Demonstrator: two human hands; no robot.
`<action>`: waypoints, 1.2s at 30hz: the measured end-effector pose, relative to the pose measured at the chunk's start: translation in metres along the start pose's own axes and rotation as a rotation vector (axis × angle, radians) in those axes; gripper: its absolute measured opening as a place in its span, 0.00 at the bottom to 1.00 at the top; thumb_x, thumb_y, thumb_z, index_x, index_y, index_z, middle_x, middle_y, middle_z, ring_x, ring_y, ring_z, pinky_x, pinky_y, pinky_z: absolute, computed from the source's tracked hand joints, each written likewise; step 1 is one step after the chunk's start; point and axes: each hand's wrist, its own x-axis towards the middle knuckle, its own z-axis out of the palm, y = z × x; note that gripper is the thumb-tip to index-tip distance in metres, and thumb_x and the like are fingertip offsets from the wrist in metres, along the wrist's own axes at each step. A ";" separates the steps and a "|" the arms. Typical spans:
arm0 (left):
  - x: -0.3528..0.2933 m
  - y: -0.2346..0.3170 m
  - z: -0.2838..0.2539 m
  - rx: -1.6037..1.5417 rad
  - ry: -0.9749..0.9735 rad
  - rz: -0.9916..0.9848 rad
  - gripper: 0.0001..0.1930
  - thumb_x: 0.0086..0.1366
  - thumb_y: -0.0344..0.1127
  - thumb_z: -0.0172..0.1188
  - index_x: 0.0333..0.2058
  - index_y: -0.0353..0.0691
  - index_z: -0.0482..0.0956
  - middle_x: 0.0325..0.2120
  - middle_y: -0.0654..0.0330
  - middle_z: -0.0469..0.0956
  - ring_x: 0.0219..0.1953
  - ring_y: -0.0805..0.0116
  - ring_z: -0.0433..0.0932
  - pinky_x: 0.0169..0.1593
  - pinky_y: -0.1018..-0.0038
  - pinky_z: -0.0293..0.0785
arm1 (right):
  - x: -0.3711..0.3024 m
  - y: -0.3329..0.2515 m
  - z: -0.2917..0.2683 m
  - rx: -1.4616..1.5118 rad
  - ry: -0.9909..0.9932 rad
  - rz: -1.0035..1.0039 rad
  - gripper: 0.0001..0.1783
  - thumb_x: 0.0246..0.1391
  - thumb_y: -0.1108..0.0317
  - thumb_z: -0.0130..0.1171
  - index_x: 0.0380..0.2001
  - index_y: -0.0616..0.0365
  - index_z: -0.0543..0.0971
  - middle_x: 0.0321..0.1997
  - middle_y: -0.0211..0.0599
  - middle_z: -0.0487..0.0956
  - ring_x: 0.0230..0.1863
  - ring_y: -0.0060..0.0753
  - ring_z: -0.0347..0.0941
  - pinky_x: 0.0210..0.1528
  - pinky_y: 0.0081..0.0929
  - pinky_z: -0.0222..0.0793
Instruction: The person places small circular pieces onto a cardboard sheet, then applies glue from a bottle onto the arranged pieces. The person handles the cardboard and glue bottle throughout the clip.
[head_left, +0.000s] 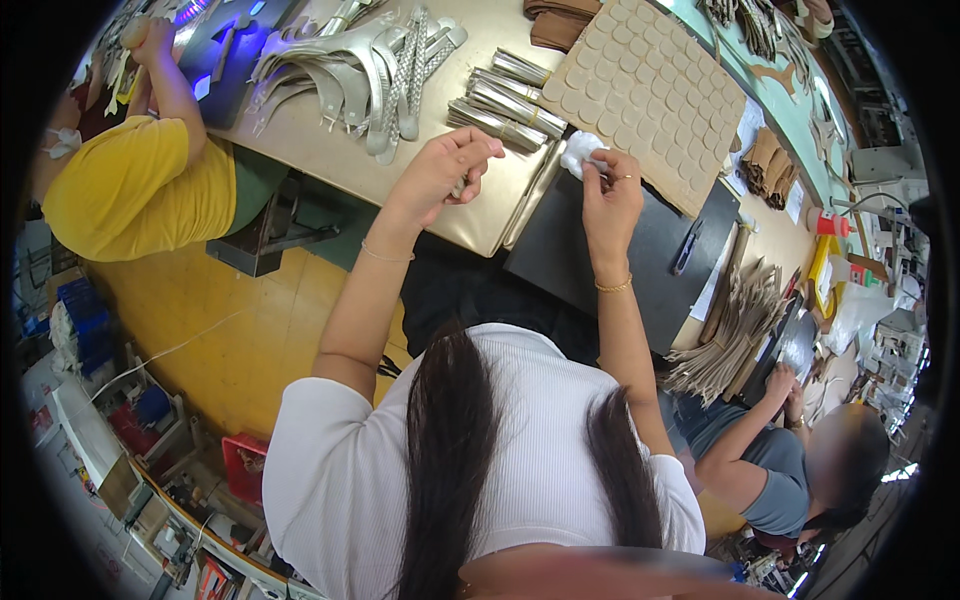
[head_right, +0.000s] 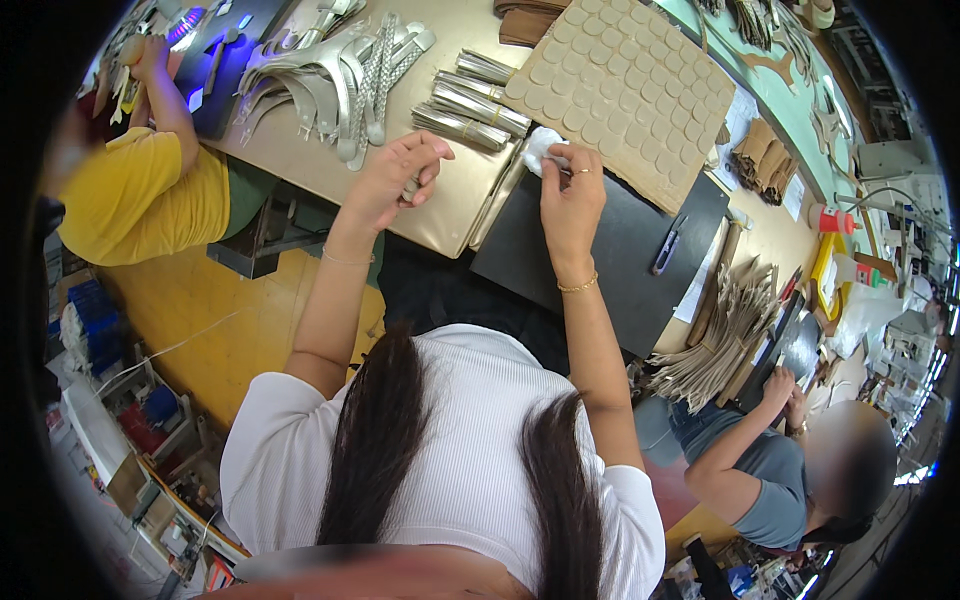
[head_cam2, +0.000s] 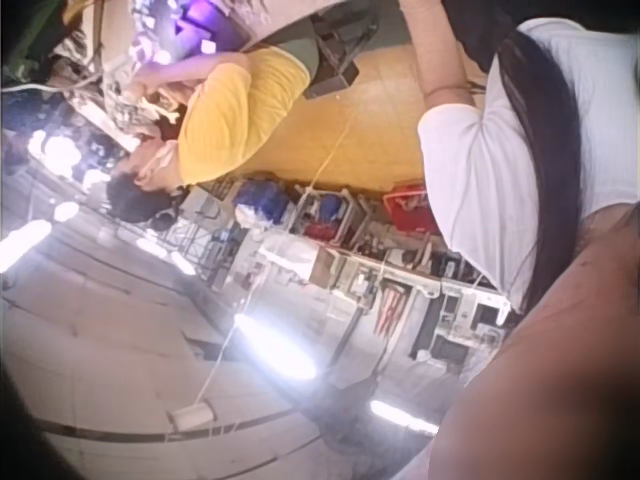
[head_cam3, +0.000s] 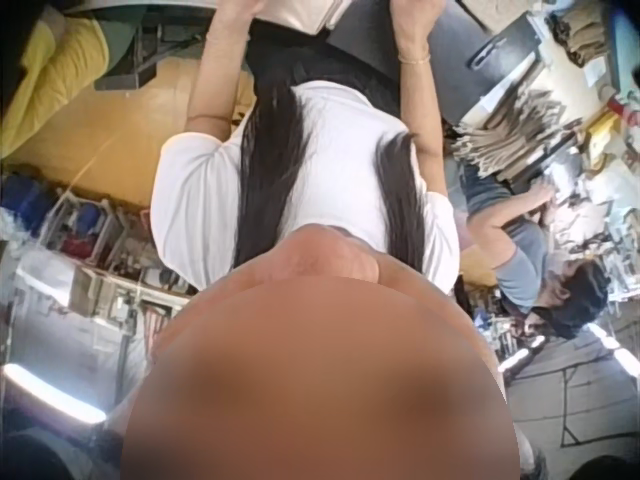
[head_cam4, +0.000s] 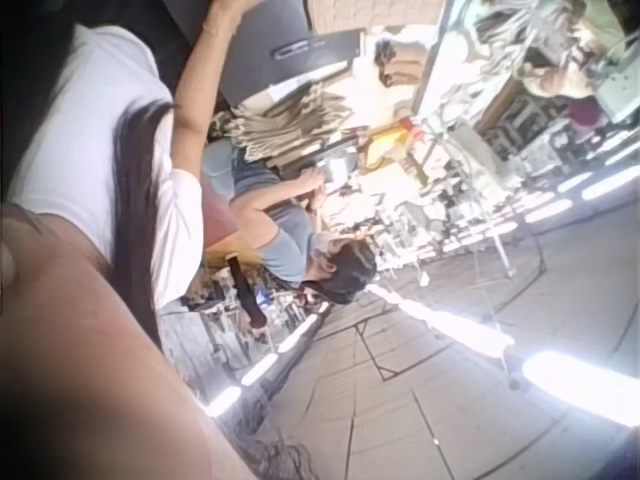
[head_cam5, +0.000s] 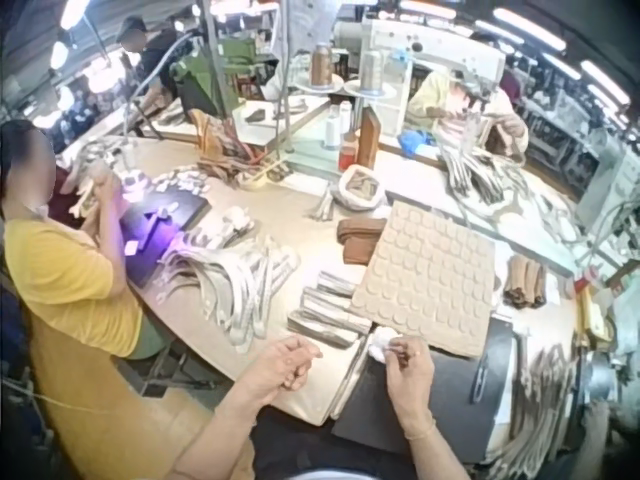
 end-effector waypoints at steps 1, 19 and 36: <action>0.003 -0.005 0.002 0.063 0.023 -0.001 0.10 0.62 0.40 0.58 0.31 0.39 0.75 0.15 0.71 0.66 0.12 0.82 0.63 0.14 0.84 0.52 | 0.000 0.001 0.003 0.005 0.004 -0.024 0.07 0.49 0.79 0.58 0.34 0.61 0.75 0.35 0.39 0.74 0.33 0.33 0.73 0.32 0.25 0.71; 0.026 -0.043 0.008 0.824 0.087 0.182 0.13 0.57 0.39 0.60 0.36 0.36 0.78 0.22 0.57 0.77 0.22 0.70 0.71 0.30 0.74 0.69 | 0.009 -0.012 0.015 -0.989 -0.509 -0.607 0.11 0.47 0.63 0.58 0.35 0.53 0.75 0.39 0.32 0.75 0.49 0.32 0.66 0.51 0.40 0.52; 0.018 -0.019 0.019 0.339 -0.207 -0.166 0.10 0.63 0.35 0.55 0.25 0.37 0.72 0.12 0.68 0.65 0.10 0.82 0.60 0.16 0.82 0.54 | 0.024 -0.027 0.000 -0.694 -0.632 -0.499 0.12 0.44 0.73 0.53 0.36 0.55 0.72 0.30 0.34 0.74 0.38 0.38 0.69 0.39 0.31 0.65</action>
